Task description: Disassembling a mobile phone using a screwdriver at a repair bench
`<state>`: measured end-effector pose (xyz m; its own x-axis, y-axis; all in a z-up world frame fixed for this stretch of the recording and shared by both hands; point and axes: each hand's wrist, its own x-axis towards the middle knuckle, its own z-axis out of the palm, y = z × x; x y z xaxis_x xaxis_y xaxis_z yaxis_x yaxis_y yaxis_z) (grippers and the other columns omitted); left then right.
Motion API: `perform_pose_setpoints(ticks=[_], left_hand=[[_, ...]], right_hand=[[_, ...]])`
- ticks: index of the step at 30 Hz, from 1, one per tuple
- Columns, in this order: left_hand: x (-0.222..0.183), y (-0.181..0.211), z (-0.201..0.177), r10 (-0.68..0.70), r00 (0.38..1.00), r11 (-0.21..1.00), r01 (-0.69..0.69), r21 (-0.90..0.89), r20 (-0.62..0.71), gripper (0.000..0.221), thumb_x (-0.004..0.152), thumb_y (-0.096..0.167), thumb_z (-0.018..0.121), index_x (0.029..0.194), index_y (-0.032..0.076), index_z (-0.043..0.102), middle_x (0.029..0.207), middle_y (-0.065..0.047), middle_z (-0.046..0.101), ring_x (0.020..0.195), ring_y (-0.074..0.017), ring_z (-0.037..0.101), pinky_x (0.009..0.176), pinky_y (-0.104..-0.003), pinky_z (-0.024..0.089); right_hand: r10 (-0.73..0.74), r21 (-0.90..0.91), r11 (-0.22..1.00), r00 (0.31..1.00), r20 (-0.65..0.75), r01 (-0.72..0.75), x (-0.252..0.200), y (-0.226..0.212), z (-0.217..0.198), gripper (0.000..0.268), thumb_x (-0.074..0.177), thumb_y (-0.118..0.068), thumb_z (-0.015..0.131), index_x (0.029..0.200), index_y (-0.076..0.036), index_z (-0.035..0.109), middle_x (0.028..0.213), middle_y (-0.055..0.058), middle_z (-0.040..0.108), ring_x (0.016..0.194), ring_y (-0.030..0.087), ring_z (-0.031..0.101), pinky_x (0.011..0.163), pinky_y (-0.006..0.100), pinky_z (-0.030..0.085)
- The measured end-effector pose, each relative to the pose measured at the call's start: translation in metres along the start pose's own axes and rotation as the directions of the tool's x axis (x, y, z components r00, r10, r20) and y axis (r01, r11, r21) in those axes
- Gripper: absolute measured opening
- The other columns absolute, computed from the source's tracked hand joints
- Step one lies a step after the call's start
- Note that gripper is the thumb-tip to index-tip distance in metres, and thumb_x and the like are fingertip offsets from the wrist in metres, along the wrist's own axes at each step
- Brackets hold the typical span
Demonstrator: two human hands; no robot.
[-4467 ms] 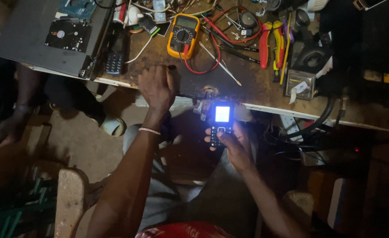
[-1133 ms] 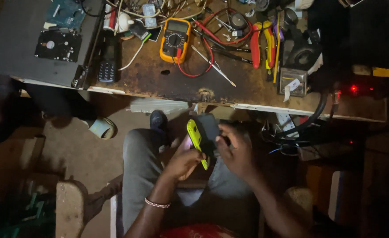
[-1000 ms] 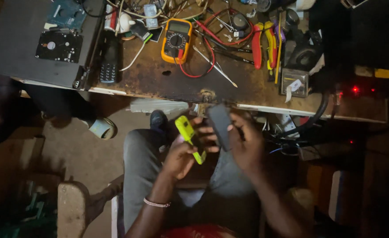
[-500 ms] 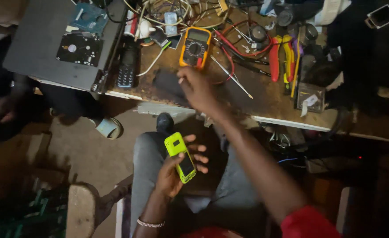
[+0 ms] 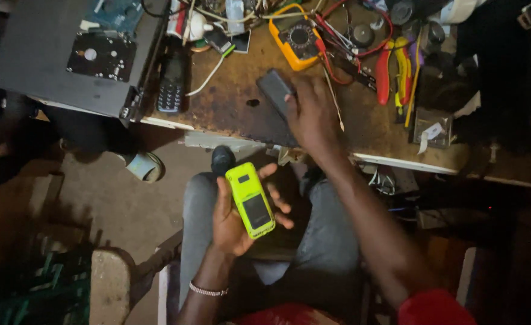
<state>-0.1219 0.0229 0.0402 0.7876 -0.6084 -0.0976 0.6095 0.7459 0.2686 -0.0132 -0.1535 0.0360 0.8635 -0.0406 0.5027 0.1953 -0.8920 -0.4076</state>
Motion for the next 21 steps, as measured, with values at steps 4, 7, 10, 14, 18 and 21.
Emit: perform_pose_setpoints(ticks=[4,7,10,14,18,21], left_hand=[[0.003,-0.004,-0.003,0.014,0.999,0.999,-0.015,-0.03,-0.036,0.08,0.081,0.064,0.028,0.127,-0.003,0.033,0.083,-0.018,0.054,0.079,-0.0388,0.06,0.064,-0.057,0.051],[0.005,-0.011,-0.002,0.006,0.99,1.0,-0.005,0.006,-0.14,0.078,0.081,0.064,0.029,0.123,-0.001,0.038,0.08,-0.018,0.055,0.074,-0.0397,0.06,0.06,-0.057,0.052],[0.004,-0.019,0.017,0.057,0.919,0.979,0.026,0.203,-0.391,0.065,0.078,0.06,0.04,0.117,0.009,0.044,0.078,-0.004,0.054,0.067,-0.0211,0.059,0.059,-0.036,0.055],[0.002,-0.03,0.015,-0.016,0.831,0.919,0.231,0.319,-0.556,0.063,0.076,0.061,0.042,0.101,0.003,0.049,0.074,-0.006,0.048,0.059,-0.0216,0.054,0.048,-0.034,0.052],[0.007,-0.032,0.024,-0.001,0.833,0.929,0.205,0.307,-0.554,0.054,0.08,0.055,0.045,0.091,0.003,0.049,0.071,-0.007,0.048,0.053,-0.023,0.055,0.044,-0.034,0.051],[0.009,-0.029,0.031,0.036,0.845,0.89,0.215,0.402,-0.533,0.055,0.08,0.056,0.043,0.086,0.002,0.049,0.07,-0.007,0.047,0.053,-0.021,0.054,0.044,-0.031,0.049]], right_hand=[[-0.131,0.018,0.991,0.991,-0.036,0.132,-0.017,-0.044,-0.046,0.011,0.084,-0.014,0.051,0.087,-0.004,0.055,0.075,0.011,0.041,0.065,0.033,0.048,0.057,0.04,0.041],[-0.15,0.683,0.729,0.962,0.228,-0.048,-0.049,-0.059,-0.06,0.01,0.08,-0.006,0.046,0.08,-0.006,0.056,0.06,0.007,0.05,0.053,0.025,0.054,0.053,0.032,0.045],[-0.155,0.678,0.721,0.92,0.361,-0.145,-0.088,-0.056,-0.061,0.007,0.075,-0.009,0.056,0.082,-0.009,0.056,0.069,0.006,0.055,0.061,0.026,0.058,0.052,0.033,0.047],[-0.098,0.793,0.376,0.83,0.549,-0.48,-0.098,-0.054,-0.073,0.011,0.079,0.005,0.048,0.09,0.006,0.046,0.079,0.017,0.045,0.04,0.022,0.056,0.034,0.03,0.051],[-0.091,0.813,0.378,0.856,0.509,-0.443,-0.1,-0.051,-0.078,0.006,0.08,0.002,0.051,0.084,0.006,0.05,0.076,0.014,0.045,0.039,0.02,0.058,0.032,0.028,0.052],[-0.098,0.808,0.433,0.87,0.483,-0.4,-0.104,-0.041,-0.068,0.007,0.08,0.001,0.054,0.084,0.006,0.051,0.075,0.013,0.045,0.039,0.02,0.059,0.031,0.028,0.05]])
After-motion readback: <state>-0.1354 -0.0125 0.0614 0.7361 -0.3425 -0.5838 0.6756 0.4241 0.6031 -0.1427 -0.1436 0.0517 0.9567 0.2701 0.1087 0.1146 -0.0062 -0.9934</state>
